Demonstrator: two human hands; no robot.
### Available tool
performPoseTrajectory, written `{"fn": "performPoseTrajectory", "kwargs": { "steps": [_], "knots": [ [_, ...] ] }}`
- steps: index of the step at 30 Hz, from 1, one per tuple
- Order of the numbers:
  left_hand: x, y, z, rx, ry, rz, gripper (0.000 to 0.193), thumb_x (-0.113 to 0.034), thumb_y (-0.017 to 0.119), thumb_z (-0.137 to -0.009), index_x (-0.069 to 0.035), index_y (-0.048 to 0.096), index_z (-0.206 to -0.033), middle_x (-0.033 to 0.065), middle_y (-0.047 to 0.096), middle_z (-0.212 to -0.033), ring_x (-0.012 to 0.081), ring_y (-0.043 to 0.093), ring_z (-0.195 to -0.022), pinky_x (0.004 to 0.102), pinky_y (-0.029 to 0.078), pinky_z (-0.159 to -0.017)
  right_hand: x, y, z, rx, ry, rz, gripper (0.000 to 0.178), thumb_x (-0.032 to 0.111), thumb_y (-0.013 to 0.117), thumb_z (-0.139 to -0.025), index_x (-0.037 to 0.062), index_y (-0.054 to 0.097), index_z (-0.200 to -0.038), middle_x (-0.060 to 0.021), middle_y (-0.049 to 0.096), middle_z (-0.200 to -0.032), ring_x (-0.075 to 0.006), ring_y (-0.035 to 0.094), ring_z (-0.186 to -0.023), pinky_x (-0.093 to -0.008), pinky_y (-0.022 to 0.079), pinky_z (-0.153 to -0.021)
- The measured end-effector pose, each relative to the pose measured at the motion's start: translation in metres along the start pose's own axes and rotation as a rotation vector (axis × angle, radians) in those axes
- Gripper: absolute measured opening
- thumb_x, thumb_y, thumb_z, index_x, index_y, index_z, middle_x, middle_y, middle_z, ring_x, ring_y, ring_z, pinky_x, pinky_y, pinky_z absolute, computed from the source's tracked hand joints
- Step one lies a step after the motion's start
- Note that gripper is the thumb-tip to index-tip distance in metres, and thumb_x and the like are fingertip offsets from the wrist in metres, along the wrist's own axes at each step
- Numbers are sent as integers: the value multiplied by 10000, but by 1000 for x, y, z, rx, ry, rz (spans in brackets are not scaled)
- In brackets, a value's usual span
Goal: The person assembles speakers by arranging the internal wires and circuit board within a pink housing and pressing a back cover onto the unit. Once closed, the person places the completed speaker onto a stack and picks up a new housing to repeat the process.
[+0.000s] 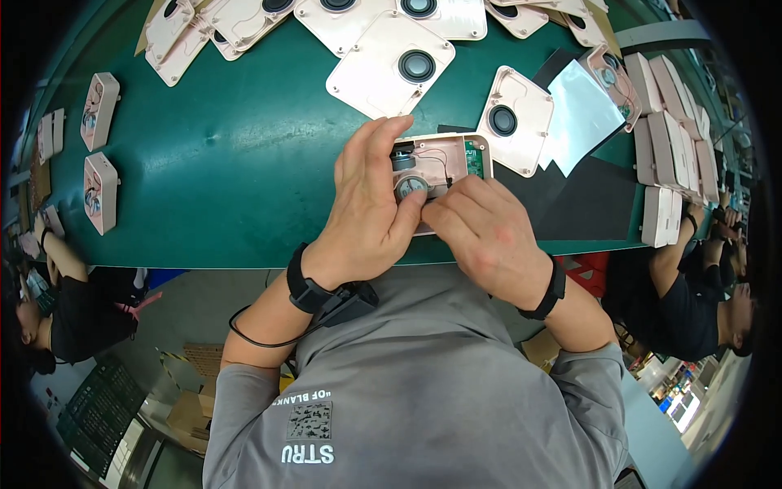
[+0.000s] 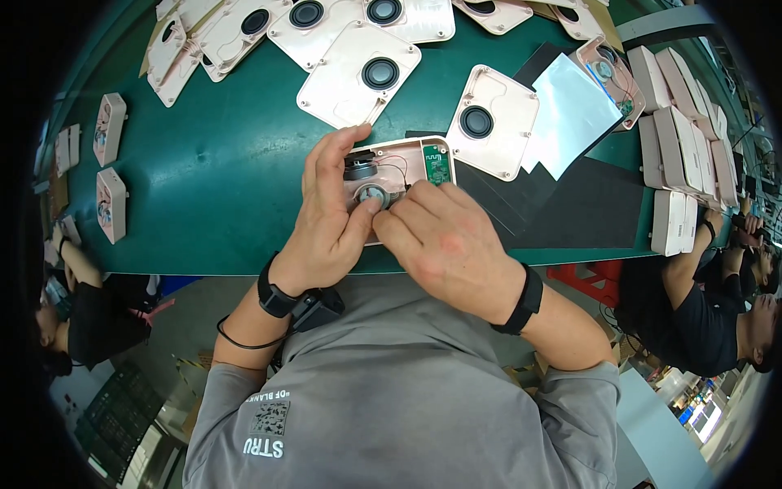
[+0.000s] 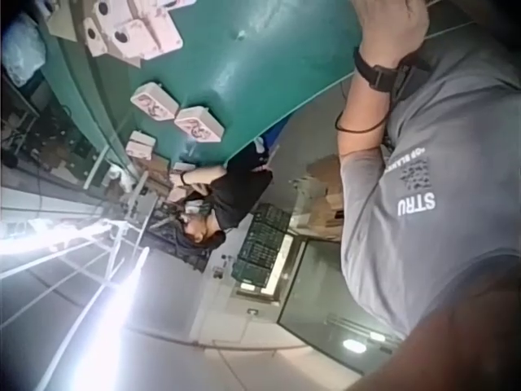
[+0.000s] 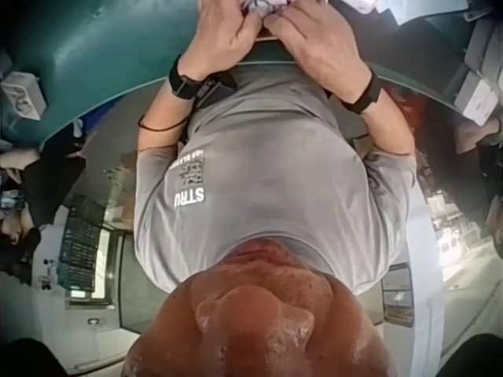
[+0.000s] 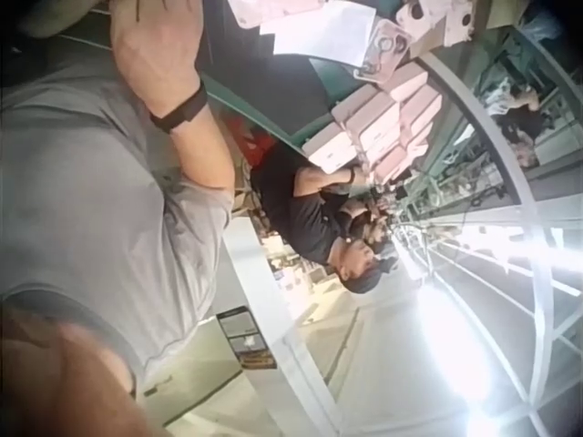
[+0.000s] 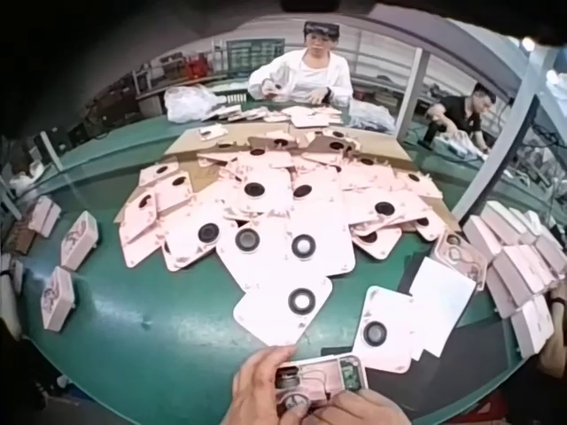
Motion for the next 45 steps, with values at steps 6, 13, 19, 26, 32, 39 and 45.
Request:
{"fn": "performPoseTrajectory", "kwargs": {
  "steps": [6, 13, 19, 26, 32, 39, 45],
  "knots": [
    [-5, 0, -1, 1, 0, -29, 890, 18, 768, -788, -32, 339, -1566, 227, 459, -1528, 454, 410, -1451, 550, 314, -1182, -12, 2, 3, -32, 6, -34, 265, -8, 752, -749, 21, 690, -1005, -64, 675, -911, -268, 649, -838, -384, 535, -717],
    [-10, 1, 1, -38, 52, -67, 856, 18, 787, -778, -43, 375, -1526, 206, 455, -1551, 458, 416, -1453, 554, 324, -1175, -22, -17, -6, 2, 93, -21, 321, -8, 798, -714, 22, 720, -1024, -75, 686, -1013, -281, 655, -916, -402, 550, -743],
    [-14, 0, 1, -74, 70, -141, 800, -16, 806, -793, -79, 413, -1488, 199, 456, -1573, 473, 391, -1481, 629, 299, -1171, -34, -19, -8, -78, 155, 121, 251, 20, 833, -712, 27, 754, -950, -123, 651, -1258, -317, 618, -1165, -427, 543, -901],
    [-26, 1, -2, -1, 42, -253, 636, -18, 766, -850, -129, 512, -1423, 185, 464, -1588, 468, 364, -1521, 669, 278, -1176, -47, 0, -7, -74, 218, 49, 244, 28, 830, -728, 7, 760, -962, -139, 634, -1327, -356, 581, -1268, -455, 518, -1001],
    [-22, 7, -3, 51, 88, -147, 424, 4, 707, -894, -146, 663, -1288, 176, 479, -1589, 434, 391, -1520, 626, 308, -1185, -72, -23, 6, -91, 405, -433, 272, 52, 819, -756, 9, 751, -1016, -147, 629, -1388, -368, 593, -1273, -487, 520, -1021],
    [-22, 7, -2, 29, 140, -185, 362, -13, 717, -887, -167, 759, -1213, 179, 505, -1579, 418, 416, -1505, 600, 326, -1186, -25, -34, 24, 240, -16, 208, 246, 130, 746, -794, 39, 748, -1023, -124, 684, -1311, -322, 643, -1200, -452, 538, -1013],
    [-22, 7, -2, 25, 142, -185, 371, -16, 723, -876, -179, 779, -1204, 175, 521, -1569, 411, 430, -1494, 586, 331, -1188, -11, -26, 21, 383, -173, 326, 251, 133, 706, -772, 5, 736, -985, -111, 702, -1185, -289, 653, -1142, -427, 544, -990]
  ]
}}
Point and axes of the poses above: each hand's wrist, its own z-axis away from the middle knuckle, its own y-axis out of the palm, x = y × z, the point moved 10 cm from there along -z, towards the middle knuckle
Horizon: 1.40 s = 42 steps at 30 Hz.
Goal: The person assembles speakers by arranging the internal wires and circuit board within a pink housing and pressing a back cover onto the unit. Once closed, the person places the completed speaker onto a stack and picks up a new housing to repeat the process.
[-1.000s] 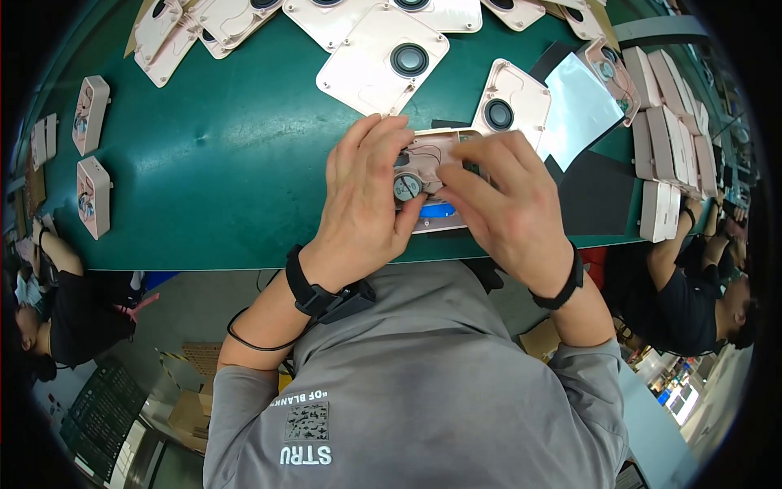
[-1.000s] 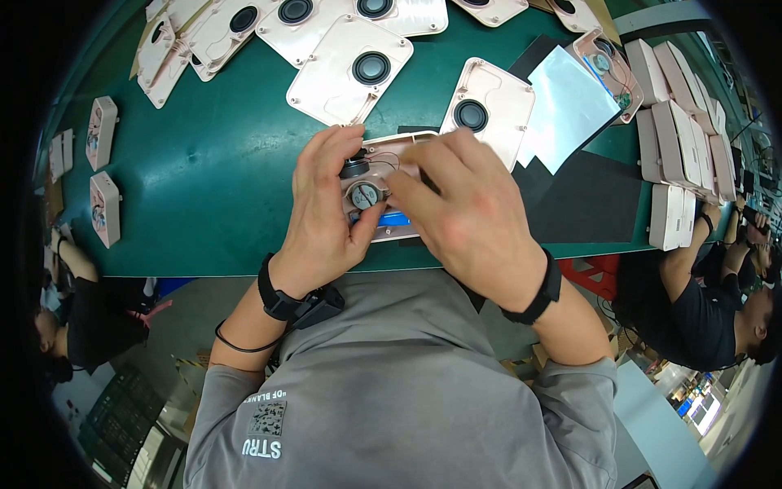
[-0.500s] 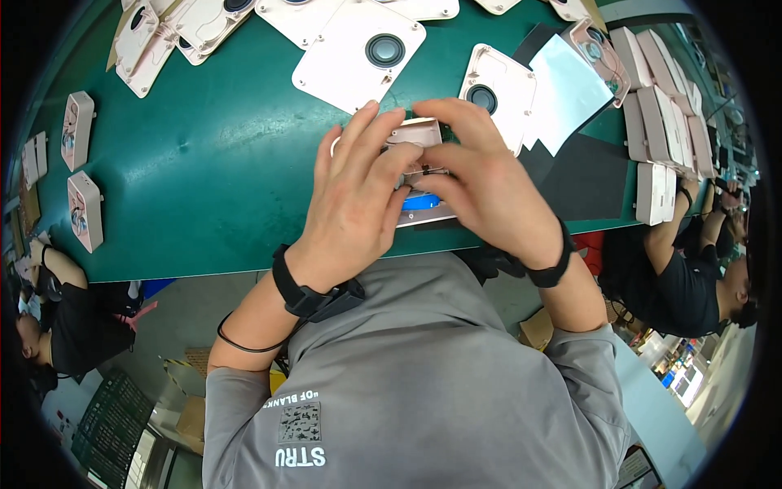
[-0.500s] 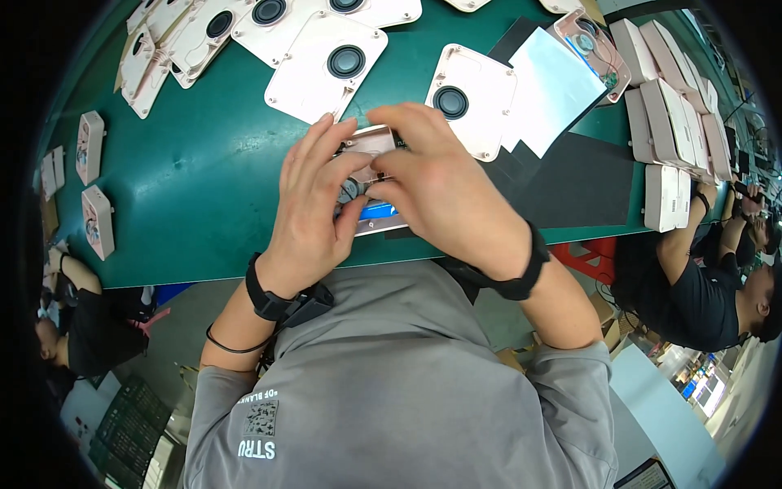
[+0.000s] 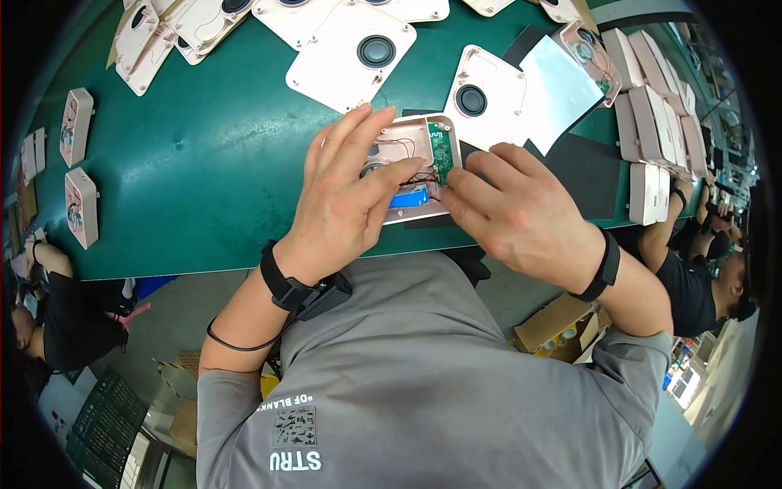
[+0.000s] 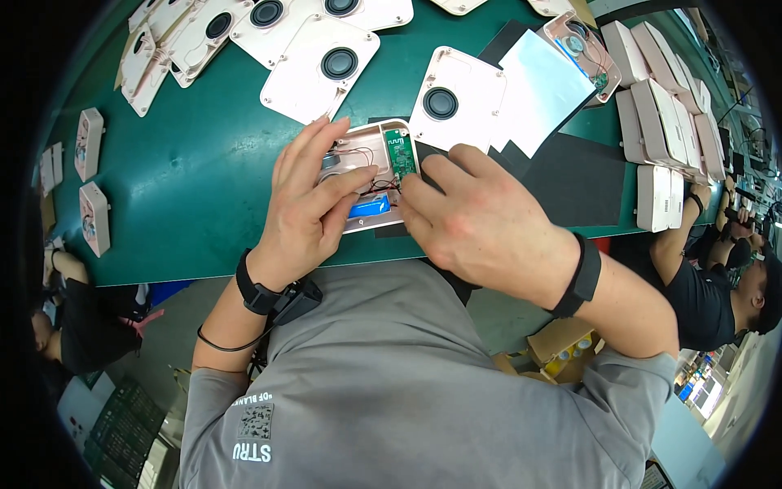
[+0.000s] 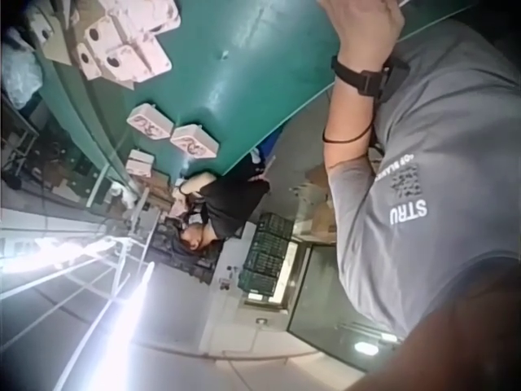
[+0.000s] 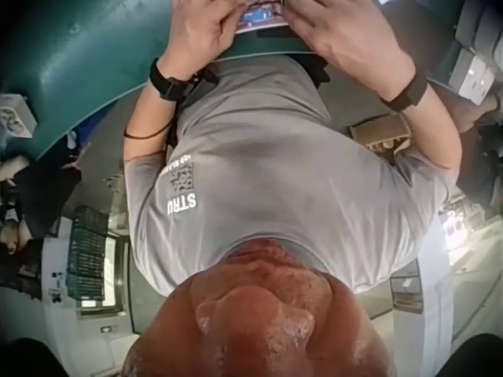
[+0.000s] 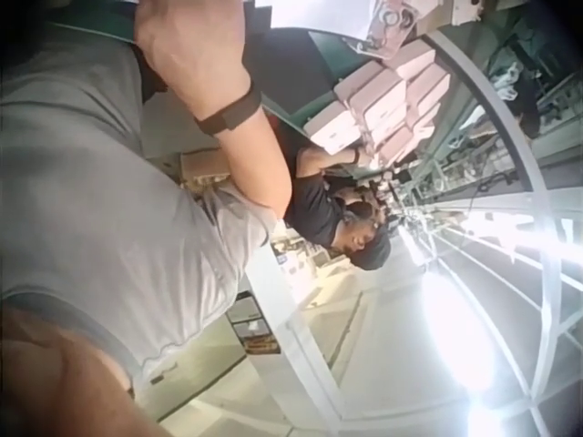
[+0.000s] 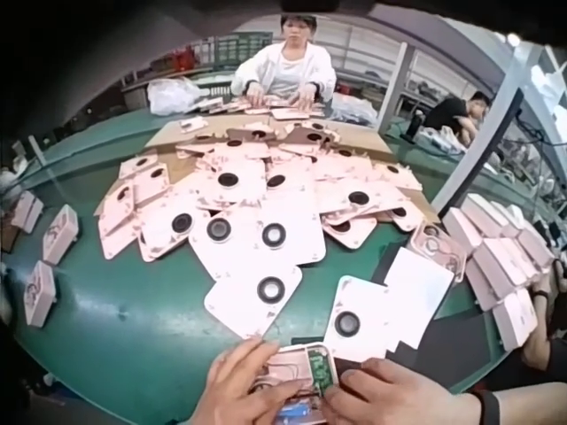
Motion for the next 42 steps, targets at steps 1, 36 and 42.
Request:
{"fn": "performPoseTrajectory", "kwargs": {
  "steps": [1, 36, 42],
  "knots": [
    [-1, -1, 0, -1, 1, -6, 366, -15, 743, -865, -168, 783, -1196, 177, 530, -1564, 421, 450, -1479, 567, 355, -1177, 0, 4, -2, 57, -26, 6, 251, 129, 703, -764, -5, 731, -975, -110, 700, -1162, -285, 657, -1118, -423, 547, -978],
    [-2, -5, -1, -43, 12, -12, 338, -14, 792, -844, -142, 800, -1157, 179, 558, -1547, 431, 504, -1446, 522, 406, -1155, -6, 12, -8, -343, 465, -169, 247, 8, 779, -825, 35, 763, -1070, -70, 643, -1030, -240, 616, -862, -376, 536, -669],
    [-2, -5, -1, -47, 7, 5, 350, -12, 788, -847, -151, 801, -1168, 173, 562, -1544, 429, 507, -1442, 521, 411, -1143, -11, 18, -12, -253, 495, -207, 213, 53, 788, -831, 50, 767, -1043, -54, 642, -991, -245, 614, -849, -379, 532, -674]
  ]
}}
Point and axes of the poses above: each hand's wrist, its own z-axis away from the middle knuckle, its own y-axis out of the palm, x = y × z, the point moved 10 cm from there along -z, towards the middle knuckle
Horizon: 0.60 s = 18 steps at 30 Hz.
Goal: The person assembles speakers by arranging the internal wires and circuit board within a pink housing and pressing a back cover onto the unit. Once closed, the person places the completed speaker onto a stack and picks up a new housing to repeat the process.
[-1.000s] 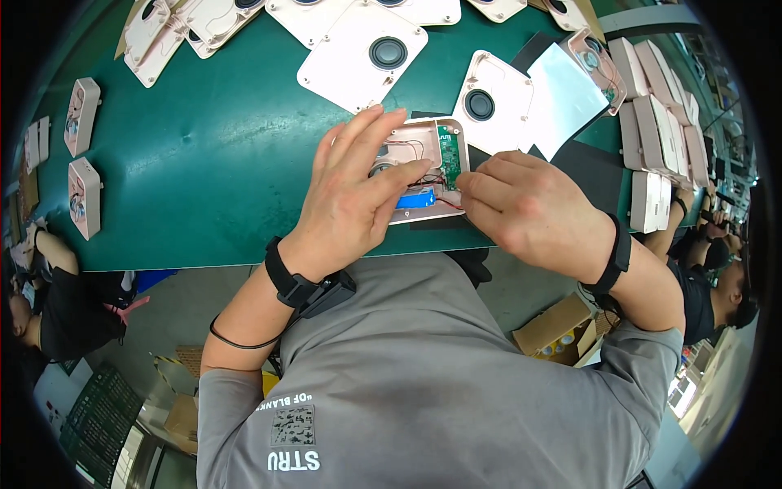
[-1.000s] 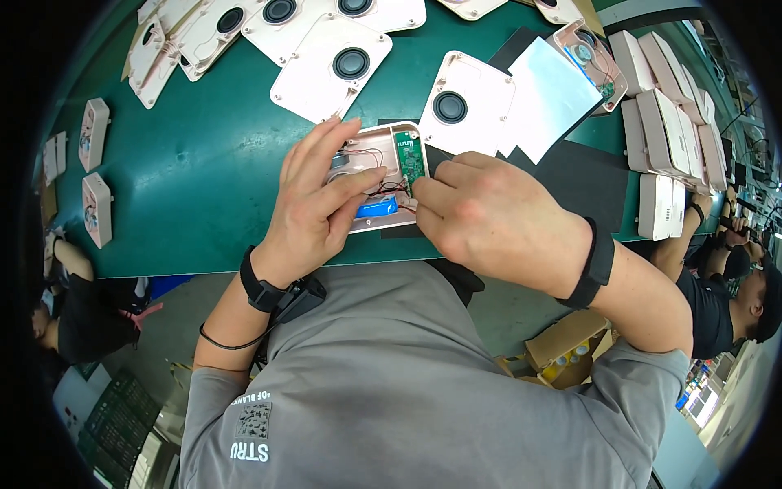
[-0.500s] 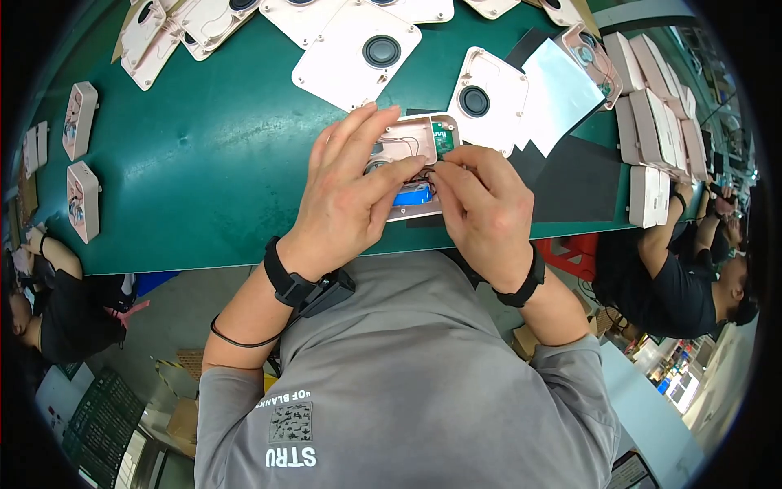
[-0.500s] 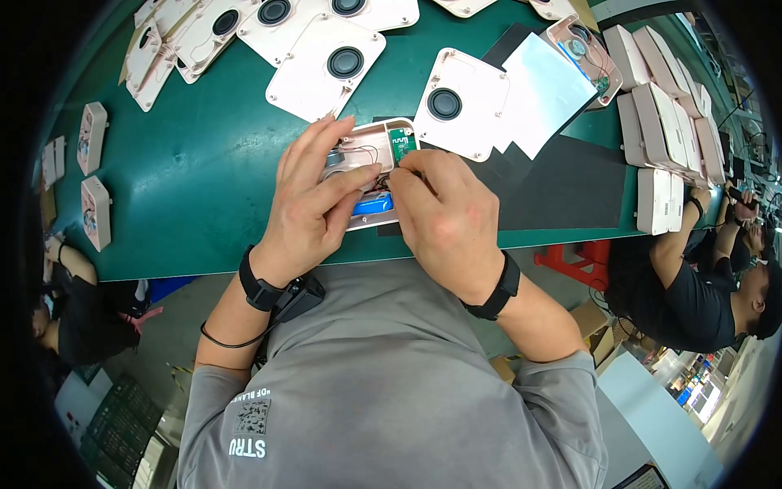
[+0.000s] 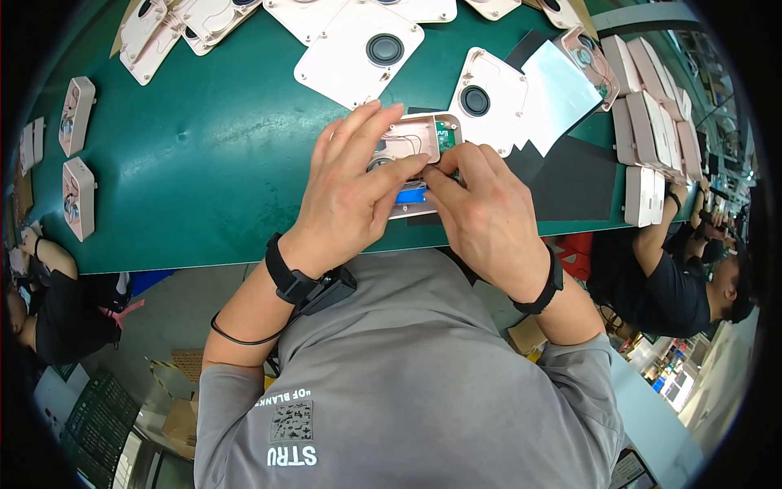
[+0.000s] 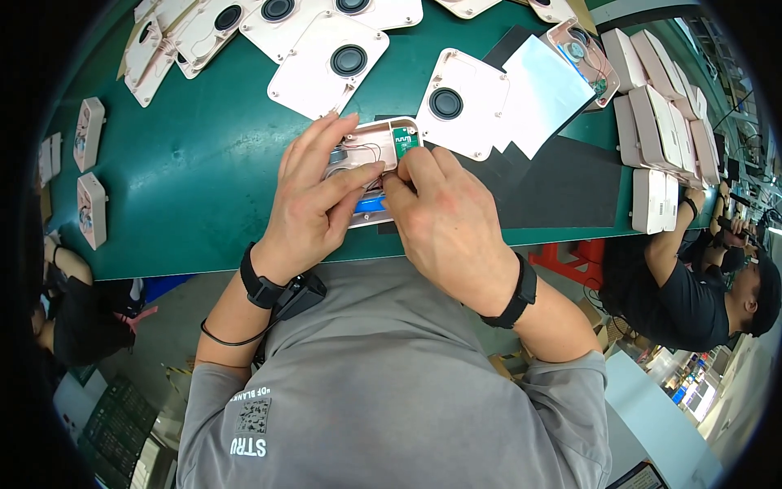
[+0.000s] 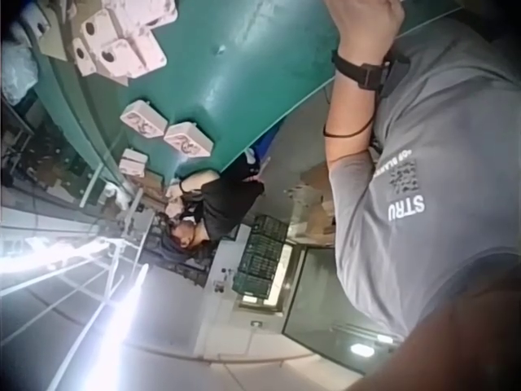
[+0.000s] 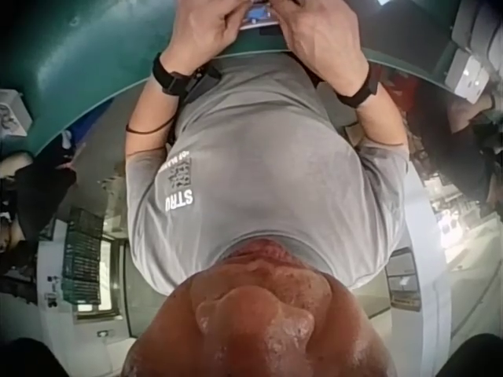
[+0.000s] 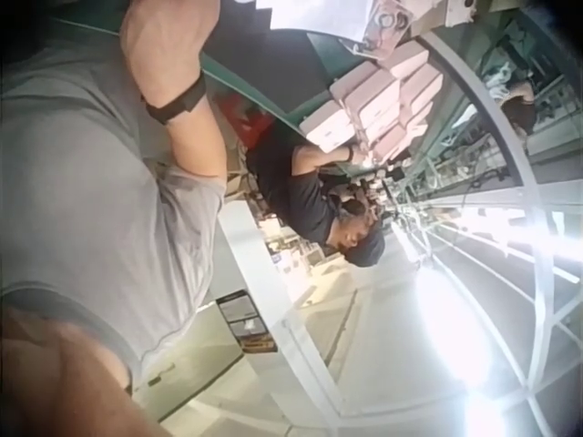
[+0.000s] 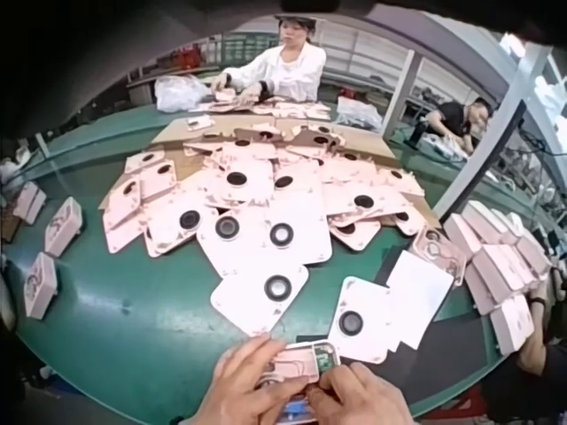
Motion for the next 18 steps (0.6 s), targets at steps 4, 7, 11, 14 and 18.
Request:
{"fn": "performPoseTrajectory", "kwargs": {
  "steps": [4, 7, 11, 14, 18],
  "knots": [
    [3, 3, 2, -3, 5, 28, 360, -10, 770, -846, -152, 785, -1176, 163, 537, -1559, 404, 457, -1474, 547, 361, -1166, -7, -1, -4, -52, 3, -6, 169, 59, 798, -824, 62, 771, -990, -46, 646, -923, -255, 633, -805, -374, 533, -669],
    [4, 4, 2, -2, 9, 41, 361, -9, 761, -846, -151, 778, -1177, 159, 525, -1567, 390, 431, -1491, 559, 334, -1180, -5, 0, -2, -146, 13, 8, 124, 65, 805, -820, 73, 767, -938, -45, 639, -873, -259, 644, -776, -376, 531, -656],
    [3, 4, 3, 7, 11, 37, 349, -12, 757, -851, -145, 778, -1173, 159, 524, -1567, 385, 431, -1492, 559, 332, -1182, -9, -1, -3, -181, 51, -12, 135, 67, 814, -807, 69, 721, -904, -57, 638, -840, -264, 665, -756, -381, 530, -639],
    [3, 4, 1, 17, 16, 35, 339, -15, 753, -856, -139, 777, -1170, 158, 524, -1567, 383, 431, -1491, 559, 329, -1185, -9, -3, -17, -147, 67, 42, 178, 75, 816, -802, 63, 670, -902, -67, 643, -833, -261, 681, -750, -385, 534, -631],
    [1, 5, 0, 40, 8, 14, 325, -28, 742, -870, -130, 773, -1177, 152, 513, -1574, 374, 428, -1493, 559, 322, -1190, -8, 3, -34, -51, 44, 193, 239, 104, 805, -811, 61, 591, -909, -77, 651, -830, -248, 699, -743, -387, 542, -618]
  ]
}}
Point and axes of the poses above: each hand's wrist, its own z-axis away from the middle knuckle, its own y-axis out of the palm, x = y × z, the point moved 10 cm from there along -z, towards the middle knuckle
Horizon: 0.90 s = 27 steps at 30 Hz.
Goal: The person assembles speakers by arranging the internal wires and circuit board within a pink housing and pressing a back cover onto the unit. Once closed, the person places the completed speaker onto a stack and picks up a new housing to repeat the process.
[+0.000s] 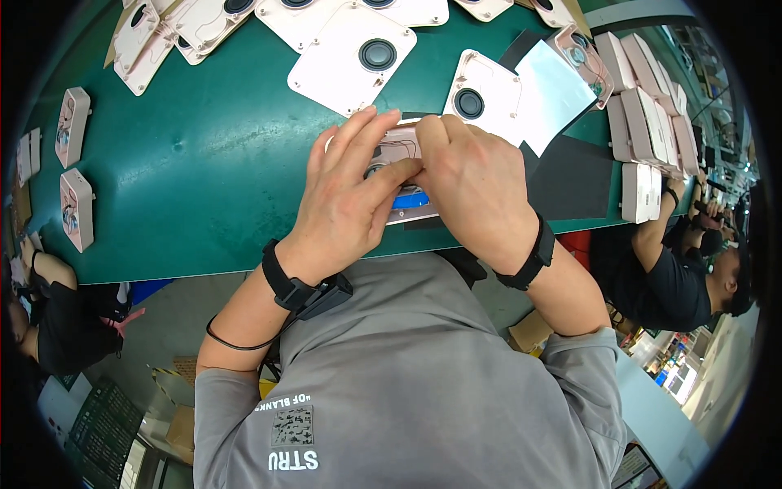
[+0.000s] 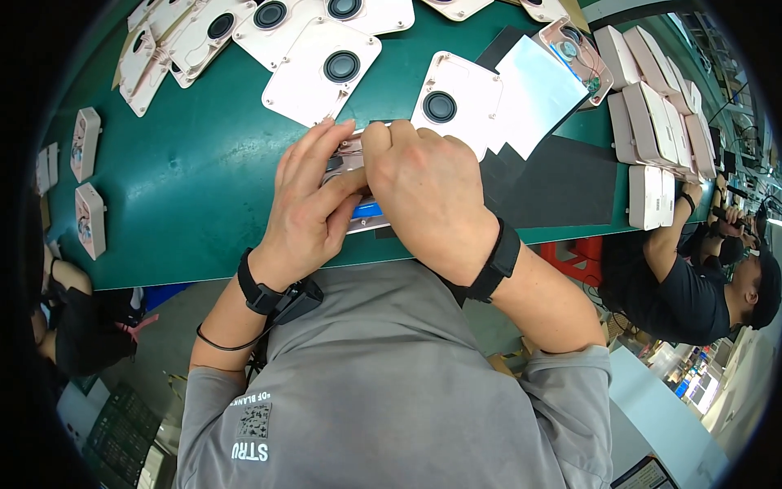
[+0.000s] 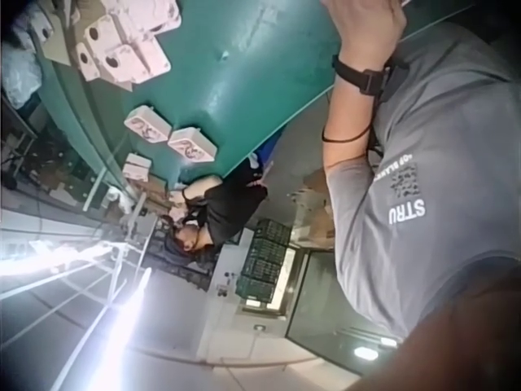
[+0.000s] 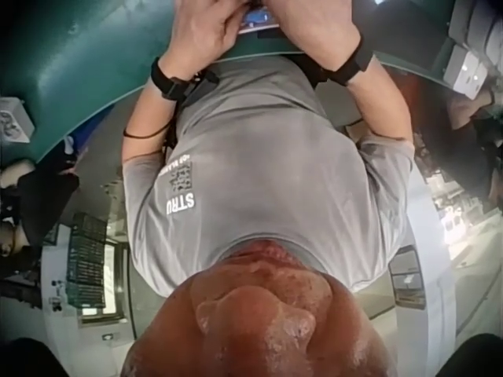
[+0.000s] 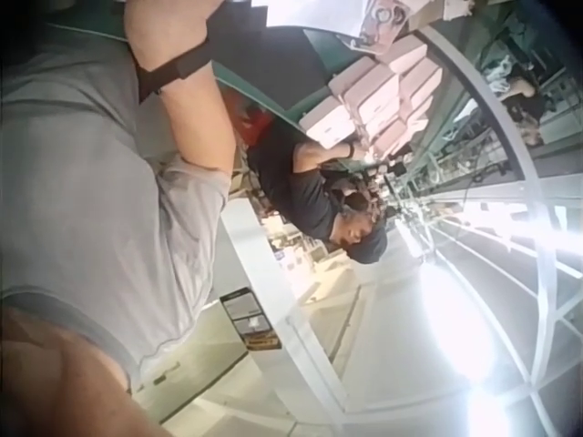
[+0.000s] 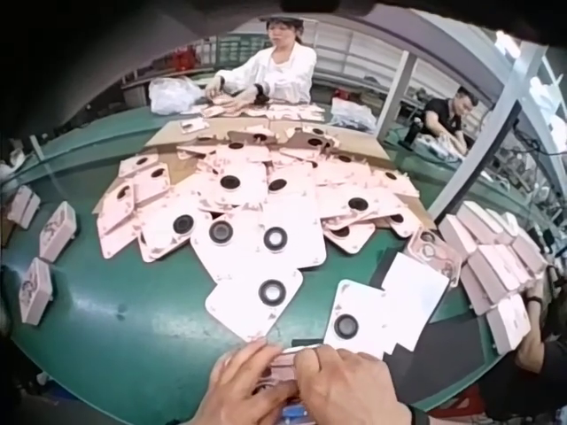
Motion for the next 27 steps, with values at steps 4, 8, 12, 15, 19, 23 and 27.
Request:
{"fn": "performPoseTrajectory", "kwargs": {
  "steps": [4, 8, 12, 15, 19, 23, 27],
  "knots": [
    [-3, 0, -3, 34, -32, -34, 321, -33, 729, -878, -120, 766, -1185, 148, 497, -1584, 366, 422, -1497, 554, 318, -1193, 4, 7, 1, 53, -35, 57, 246, 128, 780, -831, 70, 556, -912, -81, 647, -829, -236, 706, -740, -383, 545, -600],
    [1, 2, -3, 91, -90, -75, 324, -30, 721, -881, -112, 761, -1191, 145, 488, -1585, 361, 425, -1490, 546, 325, -1187, 6, 9, 2, 26, -38, 63, 211, 131, 756, -847, 78, 557, -895, -77, 635, -817, -229, 704, -733, -376, 543, -583],
    [-2, 2, -4, 88, -53, -75, 321, -30, 717, -882, -99, 757, -1193, 144, 490, -1576, 361, 434, -1476, 538, 335, -1178, 5, 11, 4, 27, -66, 61, 195, 116, 748, -846, 81, 558, -878, -75, 627, -807, -232, 701, -723, -371, 544, -581],
    [-3, 3, -5, 104, -31, -110, 322, -31, 716, -881, -94, 756, -1194, 143, 492, -1569, 360, 442, -1466, 532, 341, -1172, 5, 9, 6, 3, -113, 49, 187, 111, 746, -843, 81, 564, -867, -75, 626, -805, -233, 699, -713, -372, 547, -586],
    [-4, 3, -5, 90, -30, -111, 320, -29, 714, -877, -91, 758, -1188, 146, 492, -1569, 362, 441, -1466, 529, 341, -1173, 7, 8, 6, 29, -133, 77, 162, 120, 740, -867, 73, 585, -875, -75, 638, -818, -239, 707, -719, -375, 545, -586],
    [-4, 1, -2, 56, -25, -99, 313, -27, 713, -875, -86, 757, -1179, 148, 496, -1567, 365, 445, -1464, 531, 347, -1169, 2, 5, 4, 162, -133, -13, 114, 120, 739, -891, 51, 660, -936, -91, 704, -838, -249, 736, -753, -361, 555, -602],
    [-3, 0, -1, 73, -27, -88, 301, -36, 714, -882, -80, 752, -1177, 154, 501, -1564, 369, 449, -1461, 535, 353, -1166, -22, 2, -6, 292, -101, -246, 128, 125, 737, -915, 35, 714, -1004, -126, 752, -855, -290, 751, -784, -375, 562, -627]
  ]
}}
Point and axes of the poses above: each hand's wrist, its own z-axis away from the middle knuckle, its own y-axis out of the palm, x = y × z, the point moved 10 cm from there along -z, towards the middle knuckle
